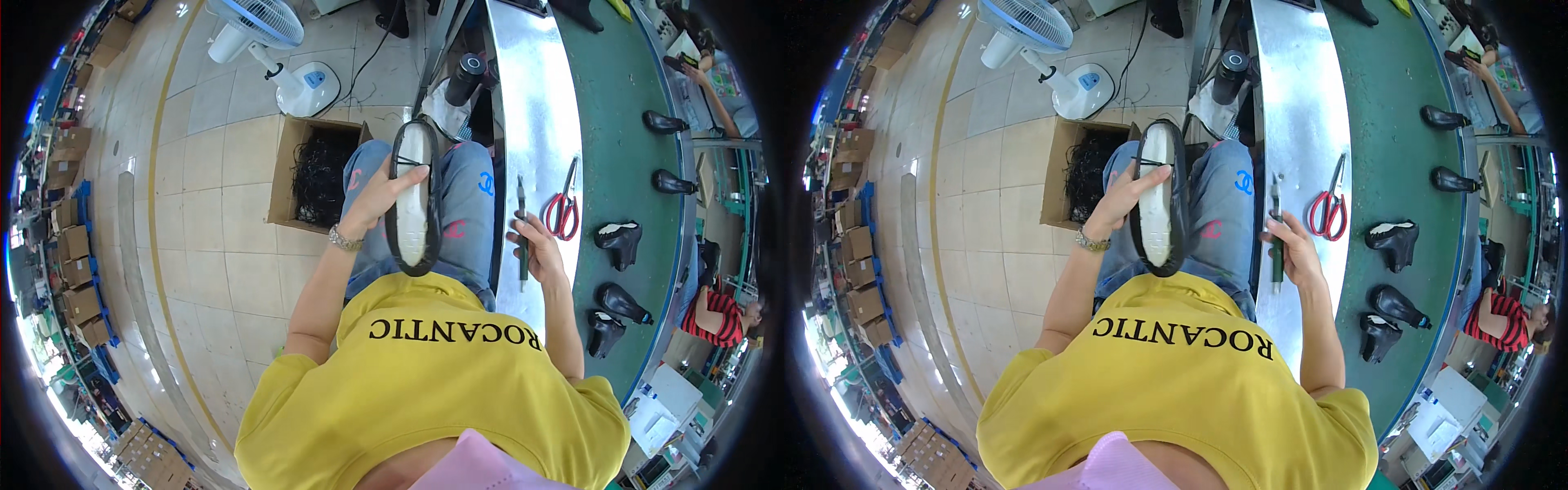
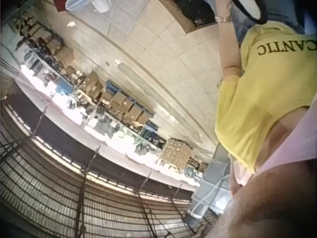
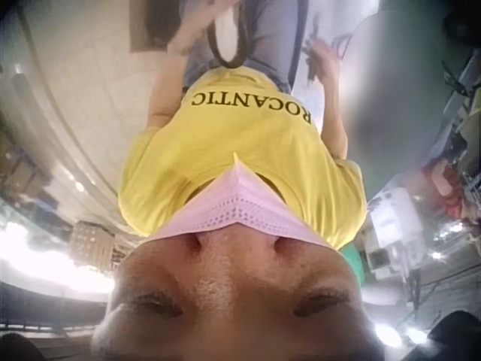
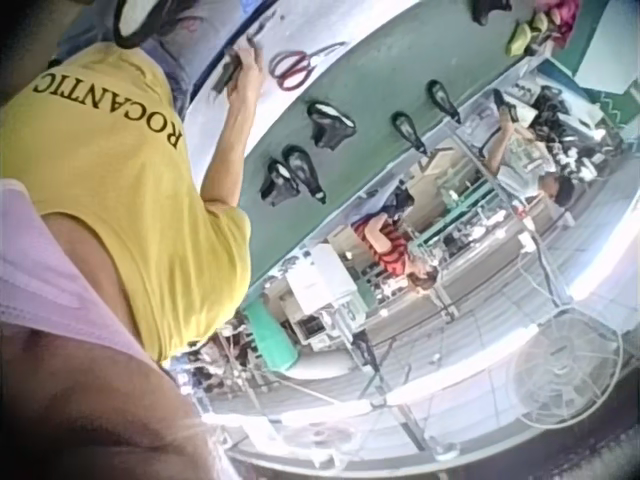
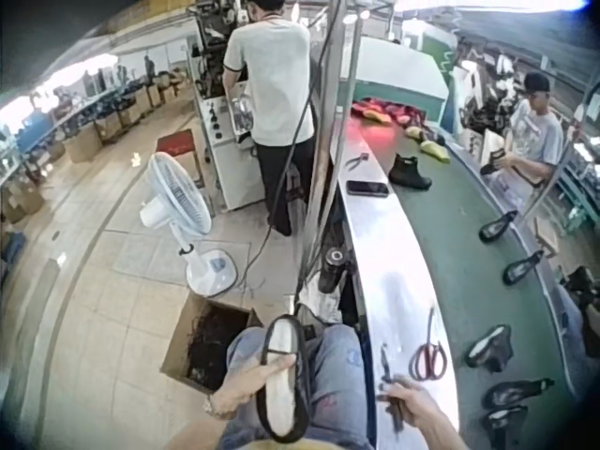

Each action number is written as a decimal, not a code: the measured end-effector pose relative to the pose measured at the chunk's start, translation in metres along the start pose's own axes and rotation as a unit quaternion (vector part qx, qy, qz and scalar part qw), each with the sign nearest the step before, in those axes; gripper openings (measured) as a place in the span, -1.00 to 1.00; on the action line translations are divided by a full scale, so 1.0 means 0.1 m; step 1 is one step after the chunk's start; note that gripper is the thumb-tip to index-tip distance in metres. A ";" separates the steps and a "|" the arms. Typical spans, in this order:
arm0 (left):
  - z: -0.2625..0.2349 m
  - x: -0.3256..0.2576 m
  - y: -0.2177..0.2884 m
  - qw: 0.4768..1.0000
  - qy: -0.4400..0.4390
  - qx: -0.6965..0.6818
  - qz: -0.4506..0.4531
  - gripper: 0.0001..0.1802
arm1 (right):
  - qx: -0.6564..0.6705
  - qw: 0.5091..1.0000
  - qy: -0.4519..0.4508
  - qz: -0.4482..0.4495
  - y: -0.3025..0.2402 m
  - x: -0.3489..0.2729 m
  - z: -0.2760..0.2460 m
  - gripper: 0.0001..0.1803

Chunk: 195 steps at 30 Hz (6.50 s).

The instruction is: The recorder is performing assembly tasks on black shoes, including using a tool to tighten or adjust components and inspecting the shoes at a workstation.

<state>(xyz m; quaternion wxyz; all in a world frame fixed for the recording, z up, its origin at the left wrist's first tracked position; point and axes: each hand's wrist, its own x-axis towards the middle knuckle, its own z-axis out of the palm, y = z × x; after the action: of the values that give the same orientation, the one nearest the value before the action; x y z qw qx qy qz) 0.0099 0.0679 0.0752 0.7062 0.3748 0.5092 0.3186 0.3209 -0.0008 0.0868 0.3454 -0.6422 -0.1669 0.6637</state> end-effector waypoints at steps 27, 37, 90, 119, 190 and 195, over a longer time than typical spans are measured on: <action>0.02 0.47 -0.06 0.934 0.239 0.015 0.264 -0.74 | -0.428 0.882 -0.166 -0.101 -0.72 0.05 1.44 -0.29; -0.01 0.49 0.01 0.955 0.213 -0.093 0.185 -0.72 | -0.656 0.709 -0.216 -0.143 -1.32 0.07 1.42 -0.31; -0.09 0.72 0.00 0.981 0.109 -0.026 0.156 -0.61 | -0.346 0.883 0.292 -0.124 0.38 0.59 -1.14 -0.57; 0.25 -0.21 -0.55 0.850 0.310 0.287 0.315 -0.42 | -0.131 0.964 -0.079 -0.219 0.02 -0.50 0.94 -0.48; -0.09 0.10 -0.43 0.925 0.281 0.117 0.226 -0.75 | 0.092 0.975 -0.022 -0.201 -0.13 -0.23 -0.44 -0.57; -0.96 0.04 -1.02 0.806 0.409 0.345 0.255 -0.57 | 0.084 0.972 -0.030 -0.217 -0.21 -0.09 -0.46 -0.61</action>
<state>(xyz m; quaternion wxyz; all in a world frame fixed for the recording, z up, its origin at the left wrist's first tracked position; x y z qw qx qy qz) -0.0738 0.0382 -0.0331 0.1505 0.5449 0.7133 0.4144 0.3701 -0.0017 0.1019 0.5290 -0.5392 -0.2560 0.6032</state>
